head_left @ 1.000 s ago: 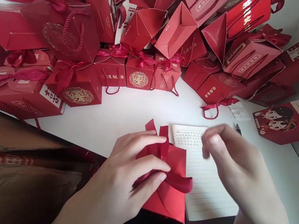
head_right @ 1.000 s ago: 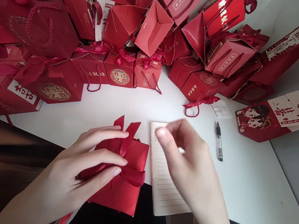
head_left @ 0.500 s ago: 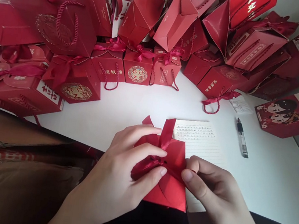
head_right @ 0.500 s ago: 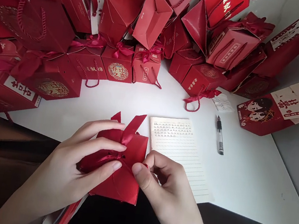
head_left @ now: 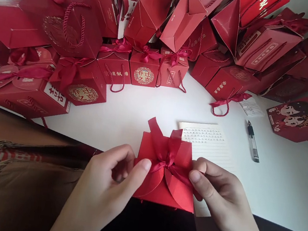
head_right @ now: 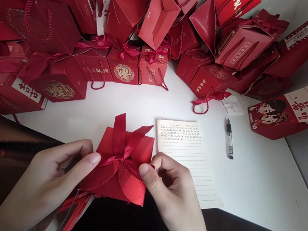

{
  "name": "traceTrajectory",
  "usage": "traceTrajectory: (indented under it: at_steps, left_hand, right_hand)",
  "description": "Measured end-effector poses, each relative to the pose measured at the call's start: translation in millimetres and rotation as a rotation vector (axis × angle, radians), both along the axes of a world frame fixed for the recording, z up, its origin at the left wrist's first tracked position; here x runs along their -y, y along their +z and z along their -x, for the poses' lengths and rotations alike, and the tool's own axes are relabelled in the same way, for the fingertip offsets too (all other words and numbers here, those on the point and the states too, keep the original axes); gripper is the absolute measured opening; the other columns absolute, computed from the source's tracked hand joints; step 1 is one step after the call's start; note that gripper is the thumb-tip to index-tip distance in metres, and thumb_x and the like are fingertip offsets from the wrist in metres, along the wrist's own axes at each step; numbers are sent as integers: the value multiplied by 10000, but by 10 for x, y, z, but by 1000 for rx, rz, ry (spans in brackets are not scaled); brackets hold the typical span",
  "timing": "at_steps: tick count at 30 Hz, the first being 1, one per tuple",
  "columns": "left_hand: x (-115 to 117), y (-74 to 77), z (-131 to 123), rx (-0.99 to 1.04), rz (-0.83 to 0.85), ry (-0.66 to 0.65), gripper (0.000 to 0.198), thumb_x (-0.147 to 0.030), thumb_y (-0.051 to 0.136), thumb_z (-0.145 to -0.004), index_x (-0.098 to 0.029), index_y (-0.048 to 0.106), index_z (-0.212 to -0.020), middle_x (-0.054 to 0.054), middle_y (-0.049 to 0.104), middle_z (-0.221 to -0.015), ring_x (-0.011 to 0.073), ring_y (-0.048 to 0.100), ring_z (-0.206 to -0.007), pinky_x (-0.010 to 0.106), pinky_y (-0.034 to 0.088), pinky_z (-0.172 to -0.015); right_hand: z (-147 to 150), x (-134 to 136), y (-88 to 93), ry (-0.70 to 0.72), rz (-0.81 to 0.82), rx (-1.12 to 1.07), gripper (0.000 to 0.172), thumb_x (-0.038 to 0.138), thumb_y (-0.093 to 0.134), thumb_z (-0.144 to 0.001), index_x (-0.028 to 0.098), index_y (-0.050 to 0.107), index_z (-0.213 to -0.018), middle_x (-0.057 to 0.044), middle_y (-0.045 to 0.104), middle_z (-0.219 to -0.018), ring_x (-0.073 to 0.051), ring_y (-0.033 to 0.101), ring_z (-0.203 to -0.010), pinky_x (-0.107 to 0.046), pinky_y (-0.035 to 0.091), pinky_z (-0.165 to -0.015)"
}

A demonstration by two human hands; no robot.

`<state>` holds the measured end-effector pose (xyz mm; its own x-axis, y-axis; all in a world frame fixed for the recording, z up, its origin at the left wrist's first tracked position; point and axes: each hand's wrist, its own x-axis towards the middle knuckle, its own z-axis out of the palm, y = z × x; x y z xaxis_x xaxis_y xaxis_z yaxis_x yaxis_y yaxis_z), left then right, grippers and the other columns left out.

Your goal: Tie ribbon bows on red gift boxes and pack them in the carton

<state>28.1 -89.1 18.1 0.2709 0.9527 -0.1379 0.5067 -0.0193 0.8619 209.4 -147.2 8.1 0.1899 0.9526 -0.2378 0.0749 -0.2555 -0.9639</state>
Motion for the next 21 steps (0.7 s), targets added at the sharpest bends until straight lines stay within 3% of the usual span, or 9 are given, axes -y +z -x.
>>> traceTrajectory:
  at_steps: [3,10,17,21]
  left_hand:
    - [-12,-22,-28,55,51,-44,353,-368,497,-830,-192,330,-574,-49,293,-529,79,302,-474,191,266,-418]
    - [-49,-240,-18,391,110,-100,360,-344,452,-875,-194,274,-600,-45,246,-582,86,250,-517,214,246,-456]
    - [-69,-363,0,445,58,-138,346,-317,420,-914,-191,281,-624,-42,263,-607,89,256,-536,216,257,-477]
    - [-68,-413,5,468,36,-154,343,-312,416,-920,-189,287,-627,-42,271,-610,86,258,-536,219,254,-477]
  right_hand:
    - [-3,-6,-23,13,-30,-31,430,482,567,-822,189,391,-561,41,337,-537,-84,287,-487,-206,270,-441]
    - [-88,16,-186,35,-36,-277,431,470,592,-820,185,398,-562,54,316,-519,-71,246,-466,-215,201,-426]
    - [-92,-18,-274,-19,-95,-467,331,436,664,-776,188,534,-598,48,337,-540,-76,242,-487,-223,216,-438]
    - [-87,-58,-291,-40,-72,-566,353,387,702,-735,184,502,-527,62,309,-485,-65,193,-452,-220,206,-412]
